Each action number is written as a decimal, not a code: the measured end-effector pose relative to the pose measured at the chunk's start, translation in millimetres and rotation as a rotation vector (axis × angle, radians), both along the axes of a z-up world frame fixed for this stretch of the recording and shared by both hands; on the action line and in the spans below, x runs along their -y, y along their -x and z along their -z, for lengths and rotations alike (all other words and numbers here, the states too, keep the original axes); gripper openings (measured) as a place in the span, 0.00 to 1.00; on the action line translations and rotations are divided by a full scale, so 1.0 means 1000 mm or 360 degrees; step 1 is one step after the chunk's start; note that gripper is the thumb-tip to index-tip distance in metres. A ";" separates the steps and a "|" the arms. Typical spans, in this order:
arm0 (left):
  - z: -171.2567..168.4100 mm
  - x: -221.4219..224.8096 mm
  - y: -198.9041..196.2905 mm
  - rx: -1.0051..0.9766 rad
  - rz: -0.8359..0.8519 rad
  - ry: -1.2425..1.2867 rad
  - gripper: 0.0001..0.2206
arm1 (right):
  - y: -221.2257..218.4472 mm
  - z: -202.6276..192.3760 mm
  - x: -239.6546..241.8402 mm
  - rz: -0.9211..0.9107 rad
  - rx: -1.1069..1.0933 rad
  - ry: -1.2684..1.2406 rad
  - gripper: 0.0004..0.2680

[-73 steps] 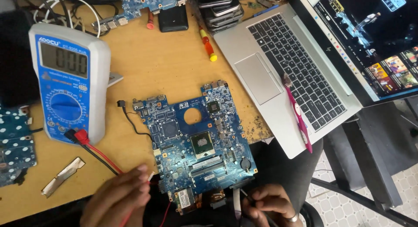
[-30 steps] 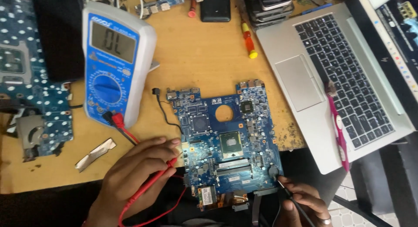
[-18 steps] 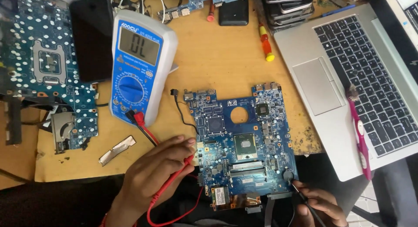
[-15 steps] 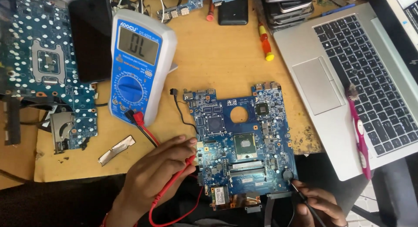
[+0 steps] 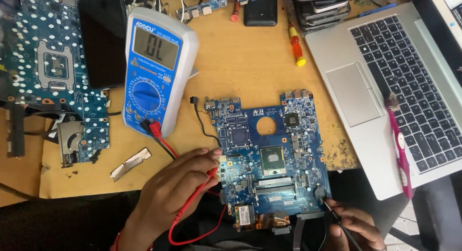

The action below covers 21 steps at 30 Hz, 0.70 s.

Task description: Testing components on a laptop motherboard using a digital multimeter to diagnose faults.

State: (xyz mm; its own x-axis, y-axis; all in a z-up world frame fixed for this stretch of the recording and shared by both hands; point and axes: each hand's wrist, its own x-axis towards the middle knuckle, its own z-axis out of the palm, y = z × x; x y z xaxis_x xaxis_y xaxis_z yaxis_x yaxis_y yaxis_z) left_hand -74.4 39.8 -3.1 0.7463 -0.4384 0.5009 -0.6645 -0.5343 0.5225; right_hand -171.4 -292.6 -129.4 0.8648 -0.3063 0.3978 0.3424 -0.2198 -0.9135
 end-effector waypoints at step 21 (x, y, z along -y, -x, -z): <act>0.004 -0.007 -0.001 -0.0089 0.0064 0.0046 0.11 | -0.008 -0.050 -0.011 -0.0146 -0.0173 0.0502 0.06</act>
State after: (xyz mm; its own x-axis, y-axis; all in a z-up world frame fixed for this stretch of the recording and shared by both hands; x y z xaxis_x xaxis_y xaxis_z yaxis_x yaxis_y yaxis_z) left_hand -73.6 46.7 -7.1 0.7557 -0.4545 0.4716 -0.6543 -0.4918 0.5744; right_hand -163.7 -281.5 -79.2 0.9255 -0.1015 0.3648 0.2785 -0.4701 -0.8375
